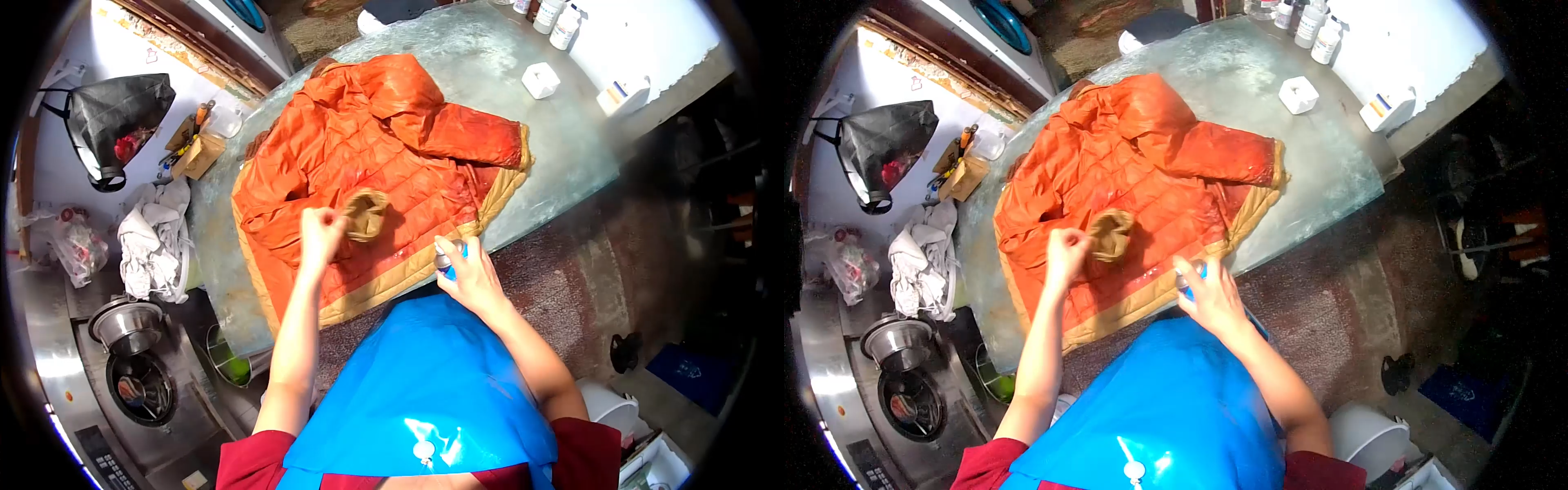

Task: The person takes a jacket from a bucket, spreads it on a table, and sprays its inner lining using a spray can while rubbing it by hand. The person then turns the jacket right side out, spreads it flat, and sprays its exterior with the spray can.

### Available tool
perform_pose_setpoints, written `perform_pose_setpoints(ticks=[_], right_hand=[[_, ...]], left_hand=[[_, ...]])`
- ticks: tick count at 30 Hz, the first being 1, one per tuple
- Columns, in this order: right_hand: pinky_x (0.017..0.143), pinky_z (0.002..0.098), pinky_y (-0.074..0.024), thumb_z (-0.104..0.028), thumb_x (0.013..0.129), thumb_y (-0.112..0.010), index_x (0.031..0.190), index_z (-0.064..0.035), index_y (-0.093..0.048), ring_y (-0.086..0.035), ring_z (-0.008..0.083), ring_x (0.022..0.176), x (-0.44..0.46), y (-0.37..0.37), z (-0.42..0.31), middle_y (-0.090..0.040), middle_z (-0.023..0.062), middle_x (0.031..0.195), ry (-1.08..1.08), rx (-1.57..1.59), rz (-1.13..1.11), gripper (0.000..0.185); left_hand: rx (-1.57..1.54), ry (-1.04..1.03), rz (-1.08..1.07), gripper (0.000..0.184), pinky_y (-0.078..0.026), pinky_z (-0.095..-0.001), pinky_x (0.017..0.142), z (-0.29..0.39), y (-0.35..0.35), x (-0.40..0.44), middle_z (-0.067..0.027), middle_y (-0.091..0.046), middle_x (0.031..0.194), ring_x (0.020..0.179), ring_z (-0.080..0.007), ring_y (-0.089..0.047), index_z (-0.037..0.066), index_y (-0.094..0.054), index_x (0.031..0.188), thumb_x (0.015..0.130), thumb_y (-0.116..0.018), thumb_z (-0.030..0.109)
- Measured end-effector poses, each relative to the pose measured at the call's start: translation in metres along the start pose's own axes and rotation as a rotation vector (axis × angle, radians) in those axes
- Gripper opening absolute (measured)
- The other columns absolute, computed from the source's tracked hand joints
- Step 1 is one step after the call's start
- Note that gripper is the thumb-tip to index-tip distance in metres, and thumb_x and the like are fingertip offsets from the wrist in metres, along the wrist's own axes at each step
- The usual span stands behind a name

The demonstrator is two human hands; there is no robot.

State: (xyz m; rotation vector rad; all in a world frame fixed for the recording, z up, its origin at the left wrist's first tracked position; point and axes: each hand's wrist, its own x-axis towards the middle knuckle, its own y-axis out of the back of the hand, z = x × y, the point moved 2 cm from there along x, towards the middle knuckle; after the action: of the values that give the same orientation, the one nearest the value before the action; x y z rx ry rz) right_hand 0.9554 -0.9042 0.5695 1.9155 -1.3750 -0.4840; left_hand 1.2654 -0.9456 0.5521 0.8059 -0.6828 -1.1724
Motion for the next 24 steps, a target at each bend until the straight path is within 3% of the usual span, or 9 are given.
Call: perform_pose_setpoints(ticks=[2,4,5,8,12,13,18,24], right_hand=[[0.074,0.0476,-0.0483,-0.015,0.070,-0.073,0.130,-0.0222,-0.047,-0.055,0.0391,0.087,0.010,-0.005,-0.015,-0.046,0.0190,0.100,0.171,0.013,-0.012,0.066],[0.074,0.0465,-0.0477,-0.015,0.069,-0.074,0.130,-0.0226,-0.047,-0.054,0.0377,0.087,0.022,-0.016,-0.031,-0.046,0.0178,0.100,0.227,0.047,-0.059,0.067],[0.075,0.0460,-0.0478,-0.015,0.070,-0.074,0.131,-0.0220,-0.046,-0.053,0.0367,0.090,0.028,-0.024,-0.040,-0.047,0.0173,0.102,0.310,0.046,-0.096,0.068],[0.073,0.0446,-0.0453,-0.015,0.067,-0.076,0.130,-0.0223,-0.047,-0.052,0.0341,0.090,0.042,-0.043,-0.070,-0.047,0.0152,0.100,0.440,0.041,-0.160,0.070],[0.071,0.0431,-0.0436,-0.015,0.064,-0.078,0.131,-0.0226,-0.046,-0.051,0.0331,0.090,0.053,-0.057,-0.091,-0.047,0.0143,0.100,0.529,0.025,-0.166,0.074],[0.071,0.0434,-0.0438,-0.015,0.065,-0.078,0.130,-0.0222,-0.046,-0.052,0.0333,0.091,0.054,-0.056,-0.094,-0.047,0.0145,0.100,0.497,0.011,-0.164,0.073],[0.073,0.0444,-0.0444,-0.016,0.067,-0.077,0.129,-0.0216,-0.048,-0.052,0.0344,0.093,0.051,-0.051,-0.095,-0.048,0.0158,0.101,0.399,-0.042,-0.127,0.069],[0.071,0.0448,-0.0440,-0.015,0.066,-0.075,0.126,-0.0223,-0.048,-0.051,0.0338,0.087,0.024,-0.053,-0.093,-0.048,0.0157,0.098,0.545,-0.051,-0.237,0.066]], left_hand=[[-0.486,0.475,-0.148,0.016,-0.047,-0.0257,0.059,-0.064,0.017,-0.002,-0.0034,-0.068,0.077,0.066,-0.0090,-0.060,-0.001,-0.069,0.082,0.081,-0.071,0.015],[-0.544,0.517,-0.102,0.014,-0.039,-0.0245,0.047,-0.083,0.036,-0.009,0.0018,-0.066,0.070,0.050,-0.0064,-0.050,0.001,-0.072,0.086,0.083,-0.070,0.014],[-0.537,0.664,-0.171,0.012,-0.032,-0.0225,0.044,-0.090,0.046,-0.011,0.0020,-0.066,0.070,0.047,-0.0033,-0.042,0.003,-0.073,0.087,0.082,-0.070,0.014],[-0.534,0.746,-0.193,0.011,-0.025,-0.0217,0.043,-0.092,0.056,-0.015,0.0022,-0.066,0.071,0.045,-0.0016,-0.035,0.004,-0.073,0.086,0.083,-0.069,0.014],[-0.492,0.699,-0.238,0.014,-0.041,-0.0239,0.055,-0.072,0.070,-0.019,-0.0015,-0.070,0.079,0.061,-0.0071,-0.057,0.003,-0.074,0.089,0.082,-0.070,0.014],[-0.424,0.737,-0.267,0.015,-0.046,-0.0247,0.067,-0.072,0.071,-0.019,-0.0043,-0.072,0.086,0.077,-0.0101,-0.063,0.003,-0.074,0.091,0.082,-0.070,0.014],[-0.423,0.665,-0.289,0.015,-0.047,-0.0248,0.068,-0.068,0.064,-0.023,-0.0073,-0.073,0.088,0.077,-0.0115,-0.065,0.003,-0.074,0.091,0.081,-0.069,0.012],[-0.441,0.579,-0.287,0.013,-0.046,-0.0259,0.064,-0.072,0.057,-0.021,-0.0071,-0.072,0.083,0.071,-0.0117,-0.063,0.002,-0.075,0.088,0.079,-0.070,0.009]])
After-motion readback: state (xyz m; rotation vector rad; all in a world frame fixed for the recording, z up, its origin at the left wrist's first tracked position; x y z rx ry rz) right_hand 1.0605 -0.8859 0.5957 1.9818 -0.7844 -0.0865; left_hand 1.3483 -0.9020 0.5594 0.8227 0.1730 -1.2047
